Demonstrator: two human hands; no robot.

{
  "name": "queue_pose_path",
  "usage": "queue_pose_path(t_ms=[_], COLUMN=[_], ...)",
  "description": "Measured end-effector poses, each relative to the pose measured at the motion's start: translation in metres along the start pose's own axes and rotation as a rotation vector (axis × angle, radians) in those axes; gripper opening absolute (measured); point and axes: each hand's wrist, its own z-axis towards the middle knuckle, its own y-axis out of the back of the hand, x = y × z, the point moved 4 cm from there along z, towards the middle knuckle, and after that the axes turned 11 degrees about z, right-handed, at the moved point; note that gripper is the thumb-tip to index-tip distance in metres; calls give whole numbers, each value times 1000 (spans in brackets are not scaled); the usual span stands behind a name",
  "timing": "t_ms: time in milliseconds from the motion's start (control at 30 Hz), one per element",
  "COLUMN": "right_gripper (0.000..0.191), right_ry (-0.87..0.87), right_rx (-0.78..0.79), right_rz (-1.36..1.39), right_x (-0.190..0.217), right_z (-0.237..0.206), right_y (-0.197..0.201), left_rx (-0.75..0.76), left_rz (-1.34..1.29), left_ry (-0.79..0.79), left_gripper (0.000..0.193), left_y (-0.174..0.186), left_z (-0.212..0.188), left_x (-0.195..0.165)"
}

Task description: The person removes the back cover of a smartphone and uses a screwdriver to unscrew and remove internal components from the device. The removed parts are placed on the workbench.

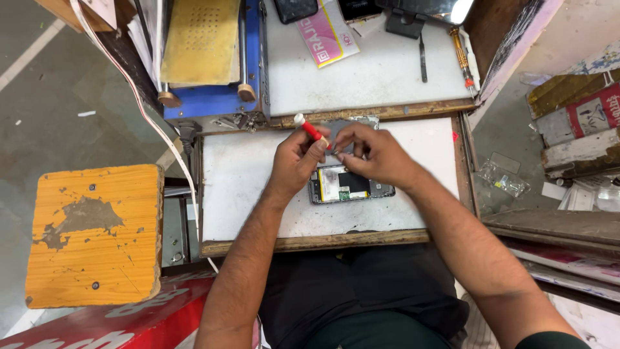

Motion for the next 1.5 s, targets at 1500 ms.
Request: queue_pose_path(t_ms=[1500], right_gripper=[26], right_ry=[383], right_rx=[-14], right_rz=[-617], right_x=[15], right_z=[-7], right_y=[-19], left_rx=[-9], left_rz=[1122], left_ry=[-326], left_gripper=[26], left_y=[-5], left_z=[-31], left_x=[-59])
